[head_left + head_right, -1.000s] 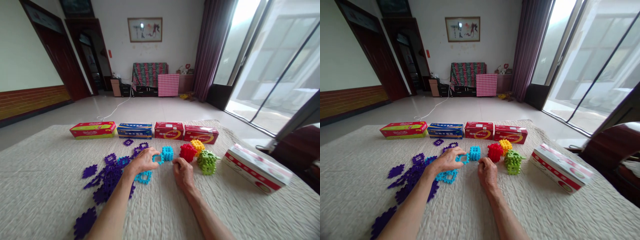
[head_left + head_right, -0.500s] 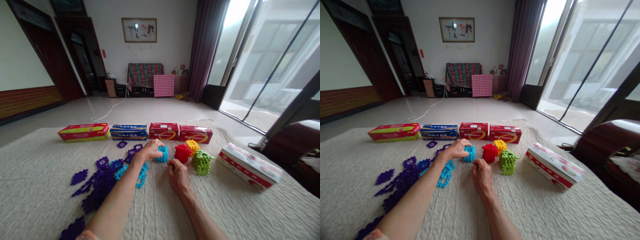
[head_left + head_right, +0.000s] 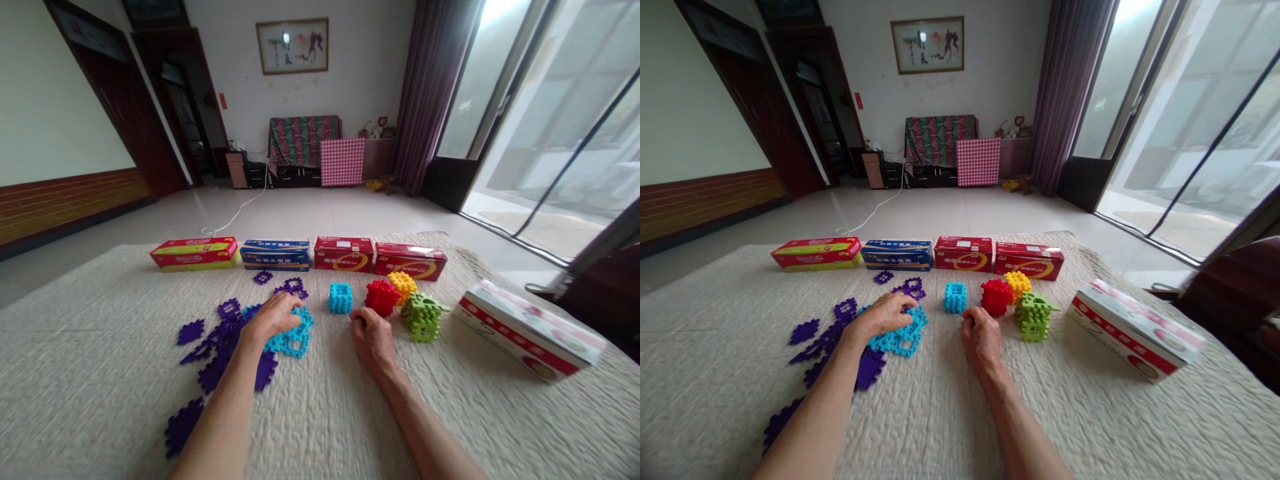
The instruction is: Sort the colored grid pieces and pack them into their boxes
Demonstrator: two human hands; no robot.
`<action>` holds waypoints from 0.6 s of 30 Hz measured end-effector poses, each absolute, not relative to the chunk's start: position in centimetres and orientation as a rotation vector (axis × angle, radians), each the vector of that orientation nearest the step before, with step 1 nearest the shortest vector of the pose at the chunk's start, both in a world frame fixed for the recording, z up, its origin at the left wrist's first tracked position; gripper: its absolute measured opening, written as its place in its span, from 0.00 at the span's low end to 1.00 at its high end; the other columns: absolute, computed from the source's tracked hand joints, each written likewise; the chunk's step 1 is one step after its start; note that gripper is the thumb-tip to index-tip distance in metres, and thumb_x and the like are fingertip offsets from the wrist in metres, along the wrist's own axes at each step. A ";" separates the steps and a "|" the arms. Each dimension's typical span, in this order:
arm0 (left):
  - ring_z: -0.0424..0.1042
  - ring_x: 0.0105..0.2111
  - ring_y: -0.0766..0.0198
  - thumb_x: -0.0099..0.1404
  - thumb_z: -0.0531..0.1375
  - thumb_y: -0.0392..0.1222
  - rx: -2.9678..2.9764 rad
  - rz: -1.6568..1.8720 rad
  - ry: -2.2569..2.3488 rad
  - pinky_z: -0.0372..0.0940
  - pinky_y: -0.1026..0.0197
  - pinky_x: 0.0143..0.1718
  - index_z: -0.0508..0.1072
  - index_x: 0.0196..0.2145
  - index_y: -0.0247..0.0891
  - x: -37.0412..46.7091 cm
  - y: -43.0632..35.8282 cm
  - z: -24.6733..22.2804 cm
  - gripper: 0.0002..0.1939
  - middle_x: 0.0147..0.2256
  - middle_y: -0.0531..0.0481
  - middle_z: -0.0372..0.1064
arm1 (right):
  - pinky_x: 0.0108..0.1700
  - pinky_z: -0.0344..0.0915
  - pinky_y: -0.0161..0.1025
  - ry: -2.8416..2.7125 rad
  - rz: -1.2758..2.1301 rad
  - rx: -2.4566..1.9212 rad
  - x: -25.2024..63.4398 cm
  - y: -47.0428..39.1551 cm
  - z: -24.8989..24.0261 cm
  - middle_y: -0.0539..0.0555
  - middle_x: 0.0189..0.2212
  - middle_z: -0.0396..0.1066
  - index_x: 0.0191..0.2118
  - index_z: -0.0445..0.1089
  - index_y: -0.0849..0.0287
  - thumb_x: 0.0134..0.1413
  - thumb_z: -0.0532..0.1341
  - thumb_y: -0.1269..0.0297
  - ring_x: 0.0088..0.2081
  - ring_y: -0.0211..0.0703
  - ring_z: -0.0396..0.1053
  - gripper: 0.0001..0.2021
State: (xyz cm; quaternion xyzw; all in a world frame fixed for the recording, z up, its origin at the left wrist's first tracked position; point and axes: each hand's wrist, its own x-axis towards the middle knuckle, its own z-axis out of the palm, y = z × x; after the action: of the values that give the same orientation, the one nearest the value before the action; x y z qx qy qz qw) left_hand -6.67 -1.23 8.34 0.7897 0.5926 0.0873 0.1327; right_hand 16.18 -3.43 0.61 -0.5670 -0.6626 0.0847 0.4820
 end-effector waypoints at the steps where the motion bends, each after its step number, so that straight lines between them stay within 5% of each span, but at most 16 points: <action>1: 0.71 0.42 0.56 0.51 0.58 0.38 2.293 0.204 1.720 0.64 0.60 0.44 0.75 0.44 0.43 -6.8 -1.7 8.2 0.20 0.39 0.48 0.74 | 0.32 0.61 0.34 -1.616 0.201 -1.385 16.2 -3.4 0.6 0.53 0.26 0.73 0.27 0.72 0.58 0.49 0.52 0.70 0.28 0.41 0.70 0.11; 7: 0.70 0.43 0.53 0.49 0.61 0.41 2.329 0.029 1.771 0.64 0.57 0.45 0.73 0.42 0.40 -5.7 -2.7 7.6 0.20 0.42 0.44 0.69 | 0.32 0.61 0.34 -1.620 0.192 -1.383 16.2 -3.4 0.7 0.53 0.26 0.74 0.27 0.72 0.58 0.48 0.51 0.69 0.28 0.41 0.70 0.11; 18: 0.70 0.42 0.51 0.51 0.55 0.34 2.366 0.005 1.834 0.64 0.55 0.44 0.73 0.40 0.37 -4.4 -3.1 7.1 0.18 0.41 0.40 0.69 | 0.32 0.61 0.34 -1.603 0.205 -1.398 16.2 -3.3 0.5 0.52 0.26 0.74 0.27 0.72 0.58 0.47 0.52 0.69 0.28 0.41 0.71 0.12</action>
State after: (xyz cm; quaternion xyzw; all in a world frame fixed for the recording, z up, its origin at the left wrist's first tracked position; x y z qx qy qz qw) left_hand -4.38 -3.11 7.10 0.7882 0.6110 0.0018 0.0742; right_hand 16.19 -3.29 0.54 -0.5733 -0.6575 0.0841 0.4816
